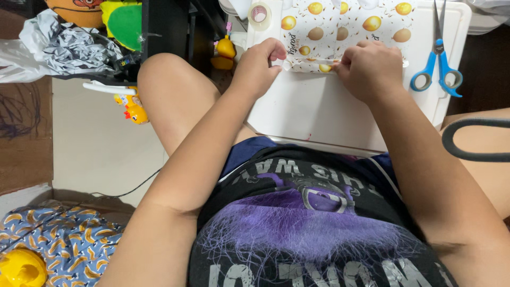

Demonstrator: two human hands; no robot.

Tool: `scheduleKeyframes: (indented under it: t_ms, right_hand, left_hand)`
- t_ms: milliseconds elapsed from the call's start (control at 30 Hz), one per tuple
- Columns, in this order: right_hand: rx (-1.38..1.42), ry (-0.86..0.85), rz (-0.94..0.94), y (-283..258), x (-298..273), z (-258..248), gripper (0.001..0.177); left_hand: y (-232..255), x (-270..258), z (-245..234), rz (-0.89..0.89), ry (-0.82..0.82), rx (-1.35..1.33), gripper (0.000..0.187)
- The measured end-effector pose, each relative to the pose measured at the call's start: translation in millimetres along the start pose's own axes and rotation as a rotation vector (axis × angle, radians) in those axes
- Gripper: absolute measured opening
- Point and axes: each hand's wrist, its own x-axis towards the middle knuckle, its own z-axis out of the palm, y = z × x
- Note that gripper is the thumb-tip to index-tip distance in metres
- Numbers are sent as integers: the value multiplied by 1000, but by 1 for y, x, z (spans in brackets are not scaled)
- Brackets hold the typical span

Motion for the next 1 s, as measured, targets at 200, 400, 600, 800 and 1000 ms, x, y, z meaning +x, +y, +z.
scheduleKeyframes:
  t_ms: [200,400,600,800,1000]
  right_hand:
    - [7,102,-70,1,-7,0,27]
    - [-10,187,-187,-16,-5,-9,23]
    - [201,107,-280,-45,14,-4,13]
    - [274,-34,-205,-55,34,-4,15]
    - [246,-196,-81,-61,47,-11,16]
  left_hand:
    - [-6,-3,2,153,30,75,20]
    - [-1,-11,12,276,98,227,14]
    - [1,-11,15,231,117,214,10]
    - [0,-8,15,199,110,212,11]
    - [0,-5,15,197,117,234,13]
